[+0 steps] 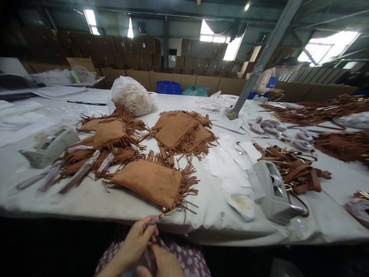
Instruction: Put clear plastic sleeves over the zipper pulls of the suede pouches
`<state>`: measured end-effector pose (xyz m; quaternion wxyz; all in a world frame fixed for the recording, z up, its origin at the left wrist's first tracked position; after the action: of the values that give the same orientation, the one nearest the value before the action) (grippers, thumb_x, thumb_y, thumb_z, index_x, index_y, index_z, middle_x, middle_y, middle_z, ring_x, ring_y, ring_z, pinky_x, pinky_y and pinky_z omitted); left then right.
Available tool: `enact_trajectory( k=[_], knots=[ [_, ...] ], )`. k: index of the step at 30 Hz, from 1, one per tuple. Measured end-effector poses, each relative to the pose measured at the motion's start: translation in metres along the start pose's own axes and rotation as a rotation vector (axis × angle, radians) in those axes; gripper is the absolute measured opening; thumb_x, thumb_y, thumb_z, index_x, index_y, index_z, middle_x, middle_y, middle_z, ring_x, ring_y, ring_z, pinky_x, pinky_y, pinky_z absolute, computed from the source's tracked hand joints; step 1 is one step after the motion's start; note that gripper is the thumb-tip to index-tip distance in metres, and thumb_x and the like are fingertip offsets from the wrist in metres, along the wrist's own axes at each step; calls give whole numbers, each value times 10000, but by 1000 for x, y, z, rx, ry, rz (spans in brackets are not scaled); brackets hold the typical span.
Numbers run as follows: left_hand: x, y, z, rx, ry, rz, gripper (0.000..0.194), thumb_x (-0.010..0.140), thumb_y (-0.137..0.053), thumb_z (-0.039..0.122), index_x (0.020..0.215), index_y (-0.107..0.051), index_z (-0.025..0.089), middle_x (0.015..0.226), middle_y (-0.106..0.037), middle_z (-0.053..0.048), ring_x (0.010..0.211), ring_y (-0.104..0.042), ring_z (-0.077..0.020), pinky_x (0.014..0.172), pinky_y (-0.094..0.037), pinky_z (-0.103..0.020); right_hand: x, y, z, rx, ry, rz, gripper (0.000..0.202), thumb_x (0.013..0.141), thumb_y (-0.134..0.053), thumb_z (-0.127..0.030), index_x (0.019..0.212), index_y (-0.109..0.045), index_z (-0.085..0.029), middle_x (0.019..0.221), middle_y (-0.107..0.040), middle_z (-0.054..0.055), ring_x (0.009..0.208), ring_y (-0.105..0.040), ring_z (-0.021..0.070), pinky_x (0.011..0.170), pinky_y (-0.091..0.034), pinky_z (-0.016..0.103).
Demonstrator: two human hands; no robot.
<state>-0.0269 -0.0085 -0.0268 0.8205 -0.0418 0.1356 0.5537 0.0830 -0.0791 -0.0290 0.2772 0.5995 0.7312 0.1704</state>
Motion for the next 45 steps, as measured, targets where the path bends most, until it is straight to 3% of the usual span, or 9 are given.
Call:
enact_trajectory(
  k=[4, 6, 9, 12, 17, 24, 30, 37, 45],
  knots=[
    [9, 54, 30, 74, 59, -304, 285, 833, -541, 413, 745, -630, 156, 549, -494, 38, 418, -338, -79, 401, -253, -200, 6, 40, 7, 365, -155, 192, 449, 841, -473, -524, 1012, -669, -158, 848, -699, 87, 710, -644, 203, 662, -497, 282],
    [1, 69, 30, 79, 164, -495, 400, 840, -529, 513, 707, -608, 144, 510, -472, 41, 387, -292, -62, 372, -205, -191, 13, 47, 15, 559, -241, 255, 553, 802, -501, -612, 1008, -659, -124, 805, -688, 94, 618, -622, 191, 569, -479, 279],
    [-19, 65, 8, -79, 356, -669, 528, 817, -491, 631, 873, -630, 125, 499, -514, 29, 327, -270, -48, 323, -193, -174, 25, 36, 17, 770, -274, 239, 568, 696, -656, -604, 989, -657, -118, 797, -695, 94, 600, -616, 178, 532, -453, 258],
    [-35, 40, -25, -354, 453, -701, 677, 739, -525, 705, 1010, -624, 93, 502, -573, -8, 280, -276, -47, 294, -209, -174, 32, 14, 13, 979, -299, 174, 506, 655, -742, -526, 966, -655, -136, 809, -702, 80, 626, -627, 163, 527, -433, 225],
    [-42, 12, -58, -433, 443, -529, 664, 721, -531, 713, 974, -620, 104, 646, -664, -88, 365, -439, -84, 361, -307, -178, 40, -1, 20, 1122, -353, 270, 487, 542, -838, -446, 865, -655, -130, 667, -678, 39, 516, -554, 108, 458, -363, 183],
    [-31, 23, -7, 74, 10, -221, 354, 852, -520, 428, 771, -684, 125, 814, -687, -56, 776, -587, -187, 722, -431, -248, 43, 15, 16, 1015, -255, 433, 428, 559, -828, -399, 863, -678, -138, 723, -706, 61, 617, -598, 151, 564, -459, 233],
    [-34, 26, 0, 197, 51, -4, 179, 810, -539, 273, 718, -627, 148, 682, -653, -29, 675, -584, -177, 617, -418, -229, 38, 18, 11, 905, -206, 450, 358, 628, -775, -437, 792, -703, -127, 598, -656, 38, 519, -548, 136, 519, -450, 245],
    [-33, 20, 17, 444, -277, 156, 202, 896, -429, 274, 749, -548, 202, 700, -597, -13, 657, -557, -155, 626, -388, -226, 40, 17, 2, 850, -201, 420, 349, 643, -749, -452, 770, -680, -135, 625, -664, 52, 540, -570, 162, 523, -457, 255],
    [-14, 12, 19, 124, -79, 193, 217, 857, -492, 350, 734, -533, 177, 614, -562, 11, 562, -511, -128, 535, -370, -209, 28, 32, -12, 421, 76, 430, 267, 859, -550, -365, 710, -656, -172, 750, -655, 54, 726, -594, 179, 684, -451, 253]
  ],
)
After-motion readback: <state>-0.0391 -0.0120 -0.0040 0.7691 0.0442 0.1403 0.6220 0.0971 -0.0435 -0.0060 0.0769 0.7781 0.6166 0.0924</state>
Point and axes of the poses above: each hand's wrist, its own x-axis towards the middle knuckle, its own y-axis out of the back of the hand, z = x × y, the point moved 4 cm from there along x, towards the middle knuckle
